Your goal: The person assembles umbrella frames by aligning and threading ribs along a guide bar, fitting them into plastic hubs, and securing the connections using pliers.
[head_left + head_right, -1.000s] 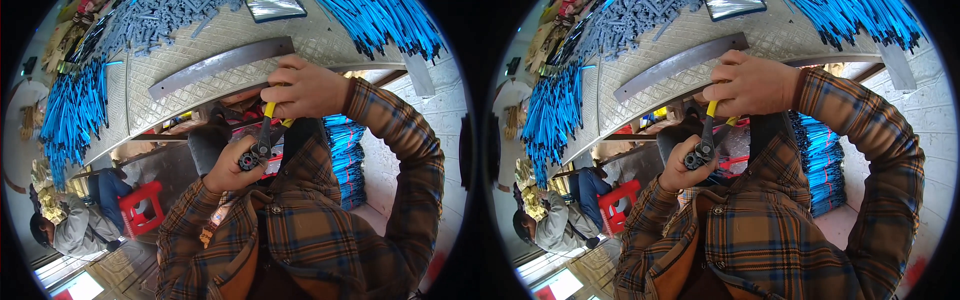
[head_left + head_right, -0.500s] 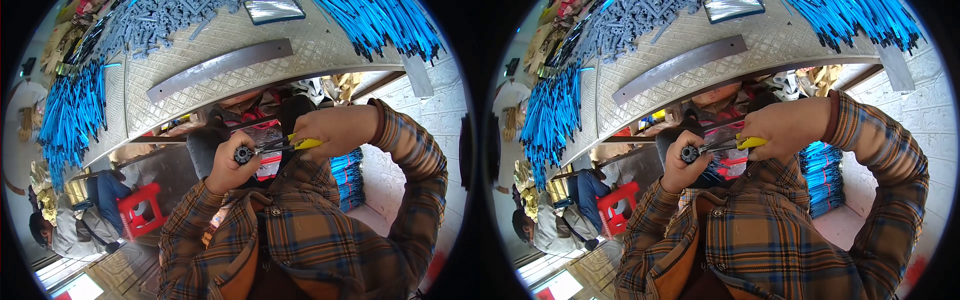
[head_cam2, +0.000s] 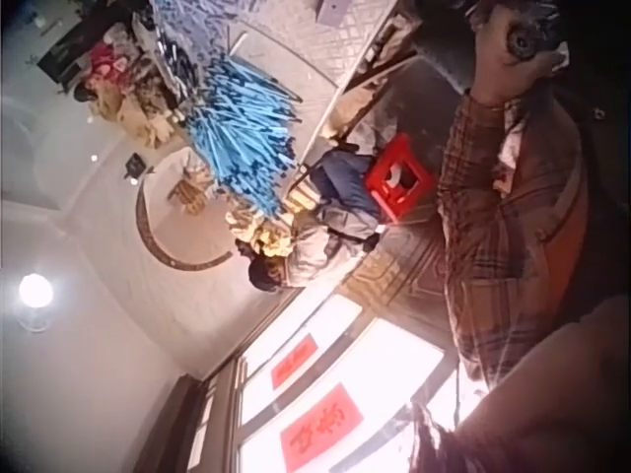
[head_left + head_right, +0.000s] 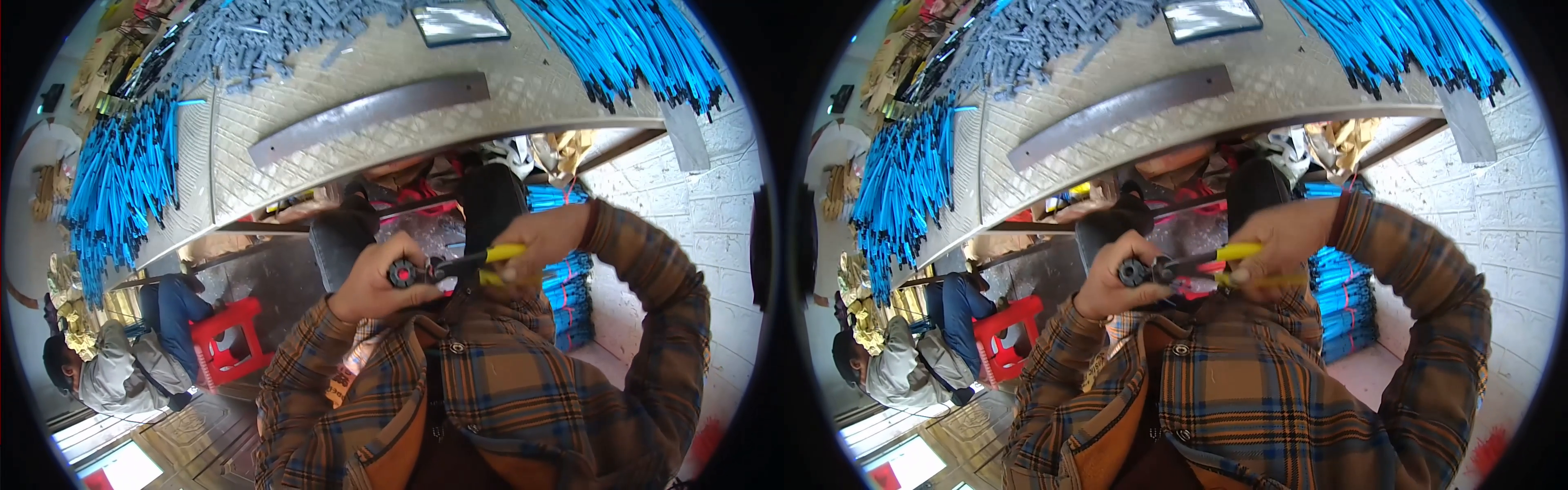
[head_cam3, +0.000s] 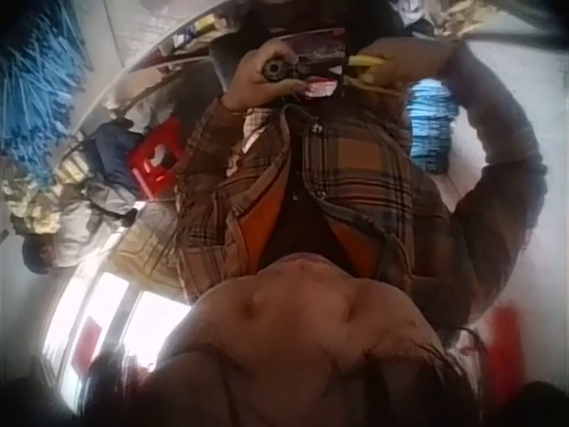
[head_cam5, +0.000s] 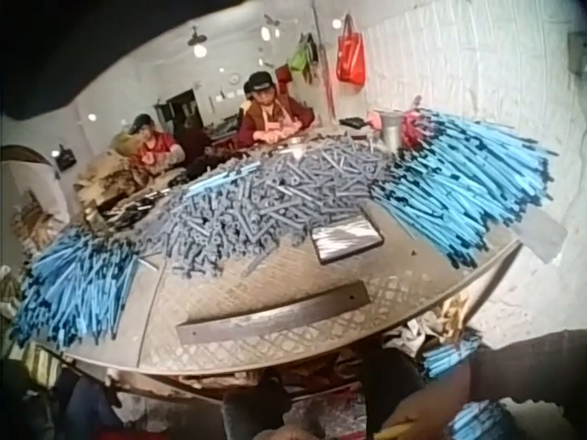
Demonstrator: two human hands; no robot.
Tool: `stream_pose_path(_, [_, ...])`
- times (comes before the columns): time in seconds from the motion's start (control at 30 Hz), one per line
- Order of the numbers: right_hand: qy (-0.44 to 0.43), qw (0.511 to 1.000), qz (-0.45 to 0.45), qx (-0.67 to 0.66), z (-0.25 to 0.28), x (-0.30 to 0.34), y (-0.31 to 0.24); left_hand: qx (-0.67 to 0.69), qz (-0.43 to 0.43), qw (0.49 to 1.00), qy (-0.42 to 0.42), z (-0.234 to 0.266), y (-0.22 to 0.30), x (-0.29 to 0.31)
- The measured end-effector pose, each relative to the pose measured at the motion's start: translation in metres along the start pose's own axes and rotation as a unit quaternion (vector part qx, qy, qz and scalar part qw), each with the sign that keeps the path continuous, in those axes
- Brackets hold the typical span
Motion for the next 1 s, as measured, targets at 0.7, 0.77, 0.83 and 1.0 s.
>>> stream_pose_path(0.7, [-0.299, 0.789, 0.189, -0.502, -0.050, -0.050, 0.091, 0.031, -0.049, 0.997, -0.043, 0.005, -0.003, -0.006])
stream_pose_path(0.77, [-0.140, 0.927, 0.224, -0.265, -0.033, -0.033, 0.044, 0.022, -0.036, 0.999, 0.011, 0.011, -0.005, -0.003])
stream_pose_path(0.83, [0.218, 0.913, 0.227, 0.260, -0.004, 0.000, -0.009, 0.016, -0.030, 0.999, 0.039, 0.015, -0.006, -0.001])
stream_pose_path(1.0, [0.118, 0.983, 0.128, 0.054, -0.015, -0.018, 0.050, 0.067, -0.012, 0.997, 0.045, 0.013, -0.002, 0.001])
Point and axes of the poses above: each hand's wrist, its own x-axis away from the middle knuckle, its own z-axis out of the back of the hand, y = z × x, the point moved 5 cm from there along -x, towards the middle knuckle, and after that the axes turned 7 degrees about -y, right-handed, at the moved point
